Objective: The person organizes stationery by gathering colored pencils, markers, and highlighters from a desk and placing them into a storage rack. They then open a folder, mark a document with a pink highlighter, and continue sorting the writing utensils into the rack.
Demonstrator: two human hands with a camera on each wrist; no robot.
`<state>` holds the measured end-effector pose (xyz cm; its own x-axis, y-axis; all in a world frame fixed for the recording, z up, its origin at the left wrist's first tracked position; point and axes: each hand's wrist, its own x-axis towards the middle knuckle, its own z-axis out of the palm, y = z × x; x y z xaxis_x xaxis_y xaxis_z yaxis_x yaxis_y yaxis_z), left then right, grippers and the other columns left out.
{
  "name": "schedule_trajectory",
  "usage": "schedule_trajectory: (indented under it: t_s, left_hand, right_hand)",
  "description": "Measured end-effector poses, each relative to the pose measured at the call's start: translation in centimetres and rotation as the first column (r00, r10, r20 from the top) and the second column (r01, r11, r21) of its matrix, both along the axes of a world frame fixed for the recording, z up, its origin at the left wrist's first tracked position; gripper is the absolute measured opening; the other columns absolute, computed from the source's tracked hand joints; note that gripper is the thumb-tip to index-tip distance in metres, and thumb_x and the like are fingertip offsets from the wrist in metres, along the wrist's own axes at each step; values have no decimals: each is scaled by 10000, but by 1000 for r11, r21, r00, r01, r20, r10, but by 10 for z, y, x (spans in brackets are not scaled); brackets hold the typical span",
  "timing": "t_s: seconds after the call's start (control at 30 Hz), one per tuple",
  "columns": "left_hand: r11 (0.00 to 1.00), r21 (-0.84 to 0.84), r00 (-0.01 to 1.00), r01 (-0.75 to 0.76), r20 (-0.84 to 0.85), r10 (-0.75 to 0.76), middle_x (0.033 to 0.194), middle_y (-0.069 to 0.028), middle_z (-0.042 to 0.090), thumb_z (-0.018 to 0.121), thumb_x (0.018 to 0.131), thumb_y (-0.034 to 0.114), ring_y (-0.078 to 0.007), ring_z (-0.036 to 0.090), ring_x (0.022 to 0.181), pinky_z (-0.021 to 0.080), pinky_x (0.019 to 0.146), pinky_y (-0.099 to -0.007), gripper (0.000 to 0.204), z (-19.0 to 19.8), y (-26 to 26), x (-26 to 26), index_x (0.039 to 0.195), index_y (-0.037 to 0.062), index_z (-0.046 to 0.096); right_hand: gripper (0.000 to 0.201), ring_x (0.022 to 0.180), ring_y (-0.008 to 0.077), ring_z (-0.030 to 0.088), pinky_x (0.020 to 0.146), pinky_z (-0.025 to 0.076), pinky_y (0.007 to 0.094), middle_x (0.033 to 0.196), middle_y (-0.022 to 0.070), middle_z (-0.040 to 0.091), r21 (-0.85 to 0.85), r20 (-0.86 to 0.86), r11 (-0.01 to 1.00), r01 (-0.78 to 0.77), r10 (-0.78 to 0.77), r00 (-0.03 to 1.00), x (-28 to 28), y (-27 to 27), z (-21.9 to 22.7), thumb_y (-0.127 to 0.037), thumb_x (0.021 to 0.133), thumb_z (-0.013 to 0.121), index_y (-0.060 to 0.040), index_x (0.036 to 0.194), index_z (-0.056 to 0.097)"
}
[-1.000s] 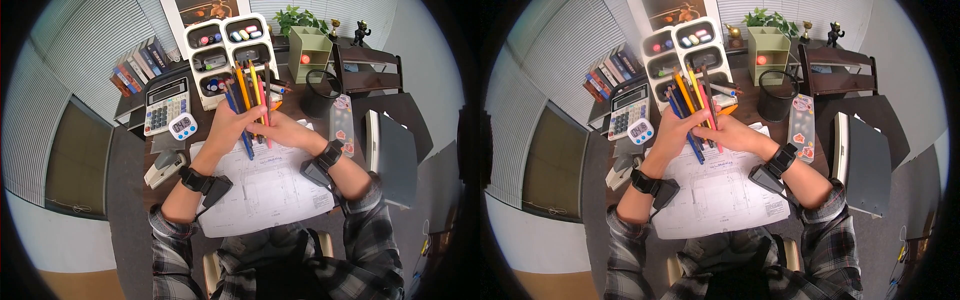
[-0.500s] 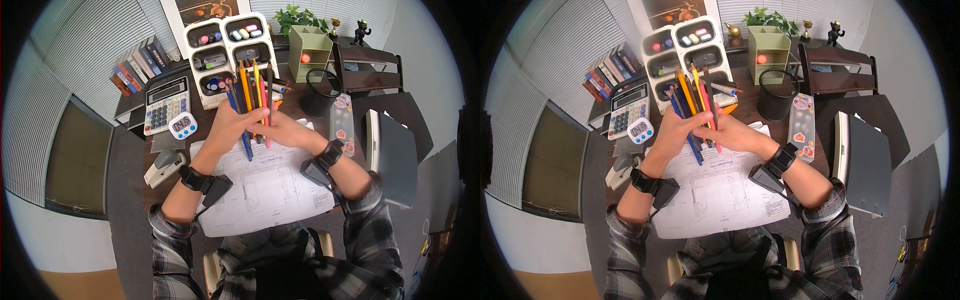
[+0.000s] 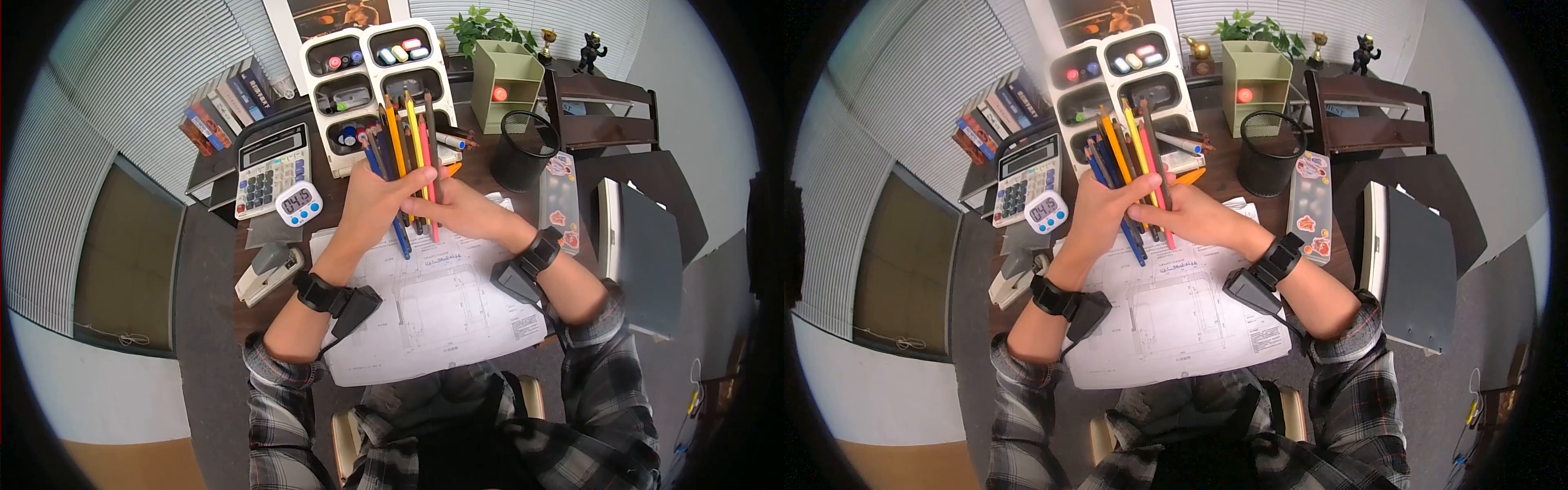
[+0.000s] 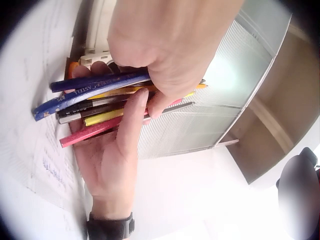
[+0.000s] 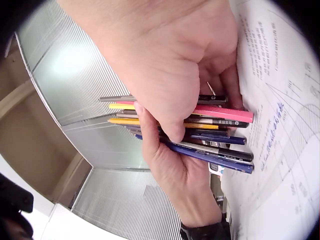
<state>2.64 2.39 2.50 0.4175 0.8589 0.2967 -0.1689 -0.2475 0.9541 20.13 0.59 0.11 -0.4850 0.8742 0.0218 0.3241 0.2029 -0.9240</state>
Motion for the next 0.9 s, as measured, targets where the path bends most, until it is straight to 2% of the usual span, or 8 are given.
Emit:
schedule_trajectory:
  t_s: [0.1,0.2,0.27,0.43,0.53,0.63,0.83,0.9]
  left_hand:
    - [999,-36,998,12,55,-10,975,-127,726,693,899,79,-172,707,882,573,780,-284,222,3,-1,0,1082,-41,656]
    - [999,-34,995,23,102,-19,987,-137,726,692,902,87,-182,708,895,576,796,-295,227,2,-1,-1,1084,-42,654]
    - [999,-28,999,46,30,-45,1002,-145,724,689,907,93,-186,706,910,578,803,-304,233,3,-1,-2,1089,-46,649]
    - [996,-42,995,80,62,-77,1016,-151,721,680,915,97,-190,704,925,577,821,-315,239,5,-2,-2,1101,-47,645]
    - [995,-49,994,88,76,-85,1039,-150,715,678,919,99,-191,699,949,574,843,-324,260,3,1,-3,1129,-47,635]
    - [991,-77,989,113,107,-105,1087,-150,697,676,923,104,-193,685,995,565,881,-336,311,2,0,-2,1184,-50,608]
    - [973,-122,972,197,151,-178,1144,-138,668,667,932,106,-194,659,1058,538,947,-348,390,5,-2,-2,1270,-51,551]
    - [970,-128,970,205,155,-184,1145,-132,667,663,935,105,-193,656,1060,533,952,-346,391,6,-2,-3,1276,-47,547]
  right_hand:
    - [349,676,95,546,606,453,275,717,14,597,2,-135,1000,-12,12,991,-3,0,-7,-344,961,654,-1,908,680]
    - [334,681,104,562,606,455,280,721,21,606,18,-23,1000,-22,22,999,1,0,-2,-333,951,667,-2,920,689]
    - [325,671,106,561,601,453,279,709,19,600,26,-26,1000,-16,17,1000,2,0,-3,-325,947,673,-3,905,687]
    - [307,640,103,552,579,440,274,673,5,580,27,-31,1000,-14,15,999,3,2,-5,-307,945,676,-13,857,680]
    - [246,653,64,527,576,424,237,712,-24,579,-33,-76,999,-22,20,997,1,2,-5,-256,951,678,-20,881,664]
    - [305,622,87,539,545,420,249,667,-15,560,-11,-81,1000,-19,18,997,0,0,-4,-324,901,733,-30,840,681]
    - [281,628,76,536,569,445,243,705,-9,576,-15,-113,999,50,-52,992,-6,-7,7,-251,824,815,-10,867,676]
    - [433,615,68,559,513,467,234,772,-4,580,112,-154,993,49,-31,988,-6,-5,2,-205,806,836,-20,1095,572]
